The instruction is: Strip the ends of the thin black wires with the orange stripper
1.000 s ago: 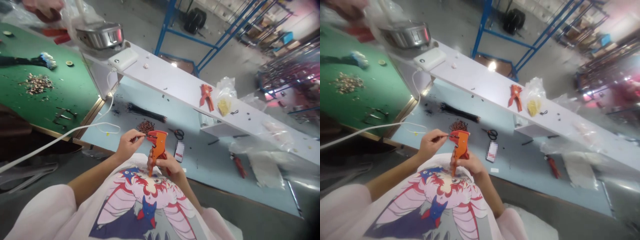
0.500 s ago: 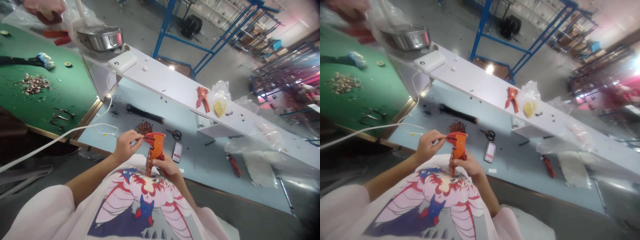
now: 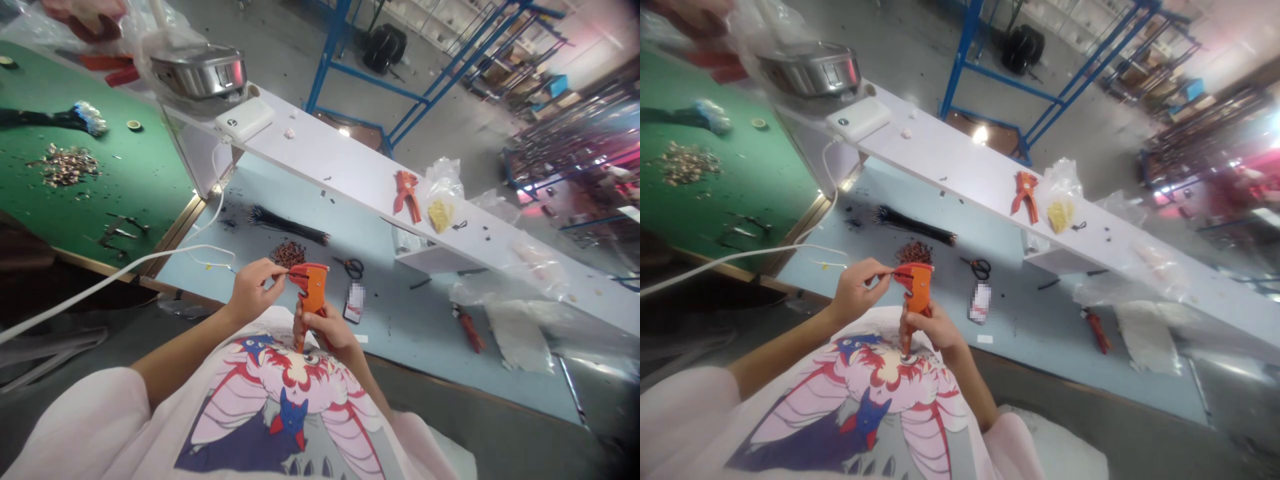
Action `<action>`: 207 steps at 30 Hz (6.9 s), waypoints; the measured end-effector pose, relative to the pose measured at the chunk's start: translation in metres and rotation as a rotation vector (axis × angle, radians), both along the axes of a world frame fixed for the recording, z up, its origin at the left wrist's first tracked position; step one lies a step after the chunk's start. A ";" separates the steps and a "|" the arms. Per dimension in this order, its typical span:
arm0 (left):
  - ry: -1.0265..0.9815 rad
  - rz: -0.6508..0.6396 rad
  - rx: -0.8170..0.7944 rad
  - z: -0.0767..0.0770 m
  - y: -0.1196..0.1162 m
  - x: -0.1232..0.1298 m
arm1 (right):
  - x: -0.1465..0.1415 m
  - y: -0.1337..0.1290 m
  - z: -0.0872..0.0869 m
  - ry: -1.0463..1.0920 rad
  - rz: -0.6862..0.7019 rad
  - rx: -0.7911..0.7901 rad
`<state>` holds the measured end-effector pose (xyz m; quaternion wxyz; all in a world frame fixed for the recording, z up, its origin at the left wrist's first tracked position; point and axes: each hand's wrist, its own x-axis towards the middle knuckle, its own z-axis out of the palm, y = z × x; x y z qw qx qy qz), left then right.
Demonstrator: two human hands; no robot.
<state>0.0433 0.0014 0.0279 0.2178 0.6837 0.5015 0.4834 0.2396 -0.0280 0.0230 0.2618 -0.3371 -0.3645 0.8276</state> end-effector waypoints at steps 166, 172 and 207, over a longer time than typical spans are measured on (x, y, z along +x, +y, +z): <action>0.166 -0.342 -0.294 -0.057 -0.027 -0.023 | 0.035 0.040 -0.034 -0.186 -0.583 0.167; 0.109 -0.389 -0.386 -0.052 -0.025 -0.013 | -0.006 0.027 -0.046 -0.278 -0.230 0.196; 0.554 -0.311 -0.654 -0.087 -0.017 -0.041 | -0.010 0.036 -0.061 -0.615 -0.621 0.710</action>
